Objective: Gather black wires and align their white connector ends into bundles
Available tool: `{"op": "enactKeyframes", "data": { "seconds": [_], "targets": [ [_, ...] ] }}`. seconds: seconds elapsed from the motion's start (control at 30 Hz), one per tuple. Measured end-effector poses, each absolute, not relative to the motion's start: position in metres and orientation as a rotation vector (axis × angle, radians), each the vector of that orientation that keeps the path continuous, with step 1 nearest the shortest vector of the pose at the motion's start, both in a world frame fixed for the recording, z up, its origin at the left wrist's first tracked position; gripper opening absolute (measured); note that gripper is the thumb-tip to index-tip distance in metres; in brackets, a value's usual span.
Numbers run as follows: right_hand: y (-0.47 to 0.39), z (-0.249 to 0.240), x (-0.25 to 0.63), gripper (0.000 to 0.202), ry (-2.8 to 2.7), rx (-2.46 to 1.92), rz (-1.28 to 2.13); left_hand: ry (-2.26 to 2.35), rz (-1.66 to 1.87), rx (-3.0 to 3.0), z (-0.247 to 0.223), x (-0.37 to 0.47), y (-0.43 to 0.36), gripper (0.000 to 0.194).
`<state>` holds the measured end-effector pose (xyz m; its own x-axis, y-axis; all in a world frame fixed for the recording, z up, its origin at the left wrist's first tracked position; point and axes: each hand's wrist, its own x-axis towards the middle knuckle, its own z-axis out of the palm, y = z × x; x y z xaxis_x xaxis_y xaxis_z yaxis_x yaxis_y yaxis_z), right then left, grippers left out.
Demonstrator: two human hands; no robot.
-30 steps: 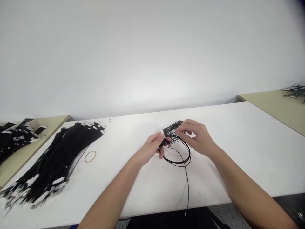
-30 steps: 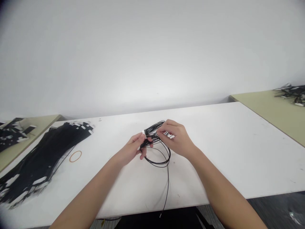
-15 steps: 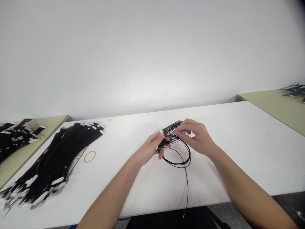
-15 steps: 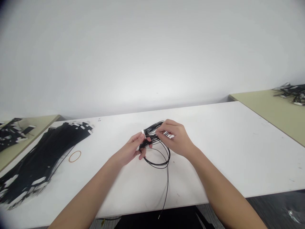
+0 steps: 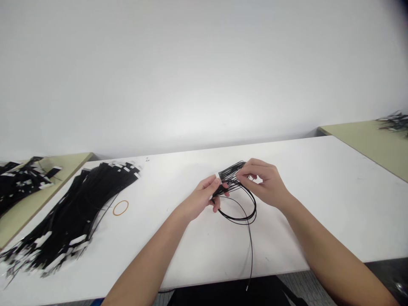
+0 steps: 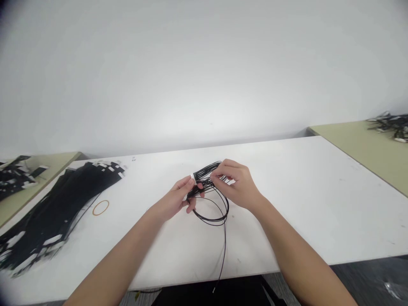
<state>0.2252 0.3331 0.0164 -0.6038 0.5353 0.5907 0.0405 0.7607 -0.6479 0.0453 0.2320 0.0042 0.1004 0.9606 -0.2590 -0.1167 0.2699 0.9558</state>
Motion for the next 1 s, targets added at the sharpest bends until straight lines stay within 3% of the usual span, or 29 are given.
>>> {"op": "enactKeyframes", "data": {
  "seconds": [1.0],
  "targets": [
    [0.3341, 0.0182, 0.2264, 0.009, -2.143, -0.429, 0.799, 1.205, 0.972, 1.022, 0.0034, 0.0436, 0.2319, 0.041]
  ]
}}
